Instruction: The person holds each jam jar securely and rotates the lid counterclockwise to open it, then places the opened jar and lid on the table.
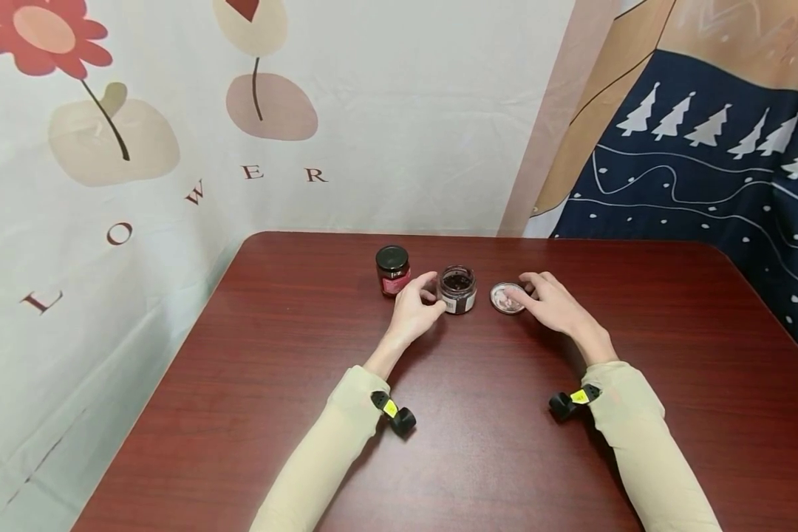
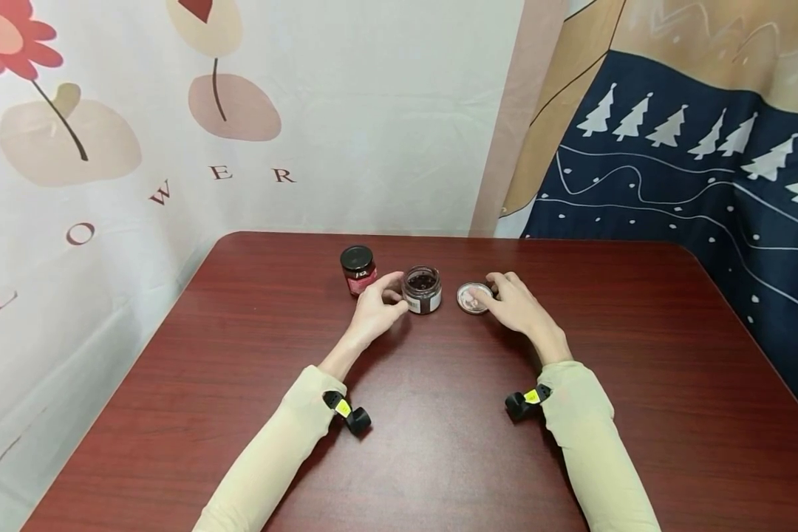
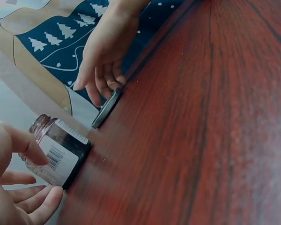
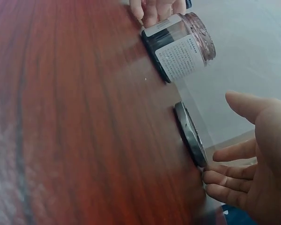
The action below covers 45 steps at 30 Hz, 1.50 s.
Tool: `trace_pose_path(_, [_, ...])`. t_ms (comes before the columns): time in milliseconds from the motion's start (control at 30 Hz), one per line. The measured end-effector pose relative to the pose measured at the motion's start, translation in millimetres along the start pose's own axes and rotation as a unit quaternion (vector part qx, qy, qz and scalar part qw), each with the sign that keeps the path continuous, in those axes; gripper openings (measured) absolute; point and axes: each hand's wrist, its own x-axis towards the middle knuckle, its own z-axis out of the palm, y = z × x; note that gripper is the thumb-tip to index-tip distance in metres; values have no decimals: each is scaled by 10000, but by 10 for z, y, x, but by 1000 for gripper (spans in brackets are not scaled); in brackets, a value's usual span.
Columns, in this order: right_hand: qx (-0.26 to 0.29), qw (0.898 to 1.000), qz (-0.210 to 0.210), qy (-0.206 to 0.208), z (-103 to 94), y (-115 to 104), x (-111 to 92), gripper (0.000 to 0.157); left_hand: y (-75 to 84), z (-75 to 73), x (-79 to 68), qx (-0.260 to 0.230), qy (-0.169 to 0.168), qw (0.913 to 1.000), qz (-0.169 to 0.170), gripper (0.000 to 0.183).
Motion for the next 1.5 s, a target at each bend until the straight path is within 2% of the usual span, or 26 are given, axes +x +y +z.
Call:
trace_pose_path(200, [33, 9997, -62, 230, -32, -26, 4, 62, 23, -14, 6, -49, 299, 9993, 198, 56])
trace_pose_path(400, [254, 9983, -49, 523, -67, -74, -2, 69, 85, -65, -4, -76, 424, 9987, 256, 56])
trace_pose_path(700, [430, 9910, -478, 1171, -87, -175, -17, 60, 135, -116, -9, 165, 547, 9962, 665, 58])
trace_pose_path(967, [403, 9890, -642, 1270, -135, -319, -46, 58, 195, -162, -20, 528, 594, 9927, 910, 59])
trace_pose_path(1267, [306, 9857, -847, 1422, -167, -437, -73, 56, 248, -216, -22, 666, 682, 9886, 1168, 57])
trace_pose_path(1500, [314, 9824, -988, 1555, -188, -540, -91, 55, 296, -261, -16, 637, 885, 9855, 1298, 56])
